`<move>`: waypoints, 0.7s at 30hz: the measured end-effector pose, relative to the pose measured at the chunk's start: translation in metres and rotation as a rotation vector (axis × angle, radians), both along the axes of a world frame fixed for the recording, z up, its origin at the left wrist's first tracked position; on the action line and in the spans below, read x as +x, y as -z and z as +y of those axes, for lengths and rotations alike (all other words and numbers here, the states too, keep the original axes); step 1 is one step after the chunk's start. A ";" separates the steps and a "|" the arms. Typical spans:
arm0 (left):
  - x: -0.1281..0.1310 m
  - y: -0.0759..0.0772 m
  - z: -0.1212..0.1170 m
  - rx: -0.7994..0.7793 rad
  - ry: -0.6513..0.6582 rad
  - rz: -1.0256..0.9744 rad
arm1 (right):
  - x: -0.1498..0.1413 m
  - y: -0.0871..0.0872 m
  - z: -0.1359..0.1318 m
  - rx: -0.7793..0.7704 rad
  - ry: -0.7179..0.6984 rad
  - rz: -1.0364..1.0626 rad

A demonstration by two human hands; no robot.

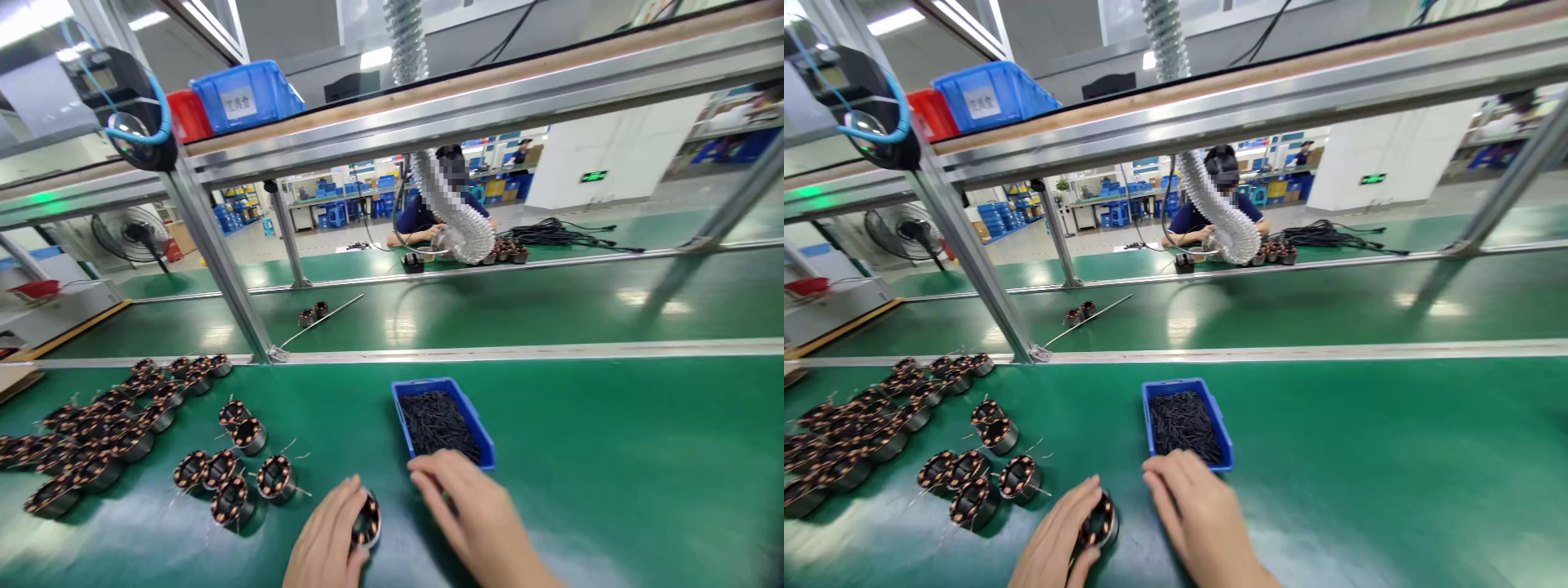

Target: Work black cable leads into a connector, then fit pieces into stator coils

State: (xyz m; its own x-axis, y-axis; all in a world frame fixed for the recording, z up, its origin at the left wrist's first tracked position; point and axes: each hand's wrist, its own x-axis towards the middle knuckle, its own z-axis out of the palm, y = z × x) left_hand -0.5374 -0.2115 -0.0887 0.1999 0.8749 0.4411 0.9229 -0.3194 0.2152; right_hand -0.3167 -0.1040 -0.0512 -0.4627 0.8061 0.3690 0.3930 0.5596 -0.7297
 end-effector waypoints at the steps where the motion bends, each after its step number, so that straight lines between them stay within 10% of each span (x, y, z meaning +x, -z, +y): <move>1: -0.001 -0.011 0.002 0.029 -0.055 0.094 | 0.007 -0.003 0.010 0.215 0.072 -0.058; 4: -0.016 -0.041 -0.001 0.104 -0.234 0.297 | 0.022 -0.008 0.046 0.568 0.187 -0.306; 8: -0.055 -0.050 -0.018 0.202 -0.429 0.369 | 0.025 -0.011 0.075 0.620 0.129 -0.623; 17: -0.043 -0.026 -0.030 0.160 0.015 0.423 | 0.014 -0.017 0.072 0.530 0.140 -0.585; 21: -0.018 -0.025 -0.030 0.192 -0.080 0.293 | 0.017 -0.014 0.074 0.510 0.185 -0.453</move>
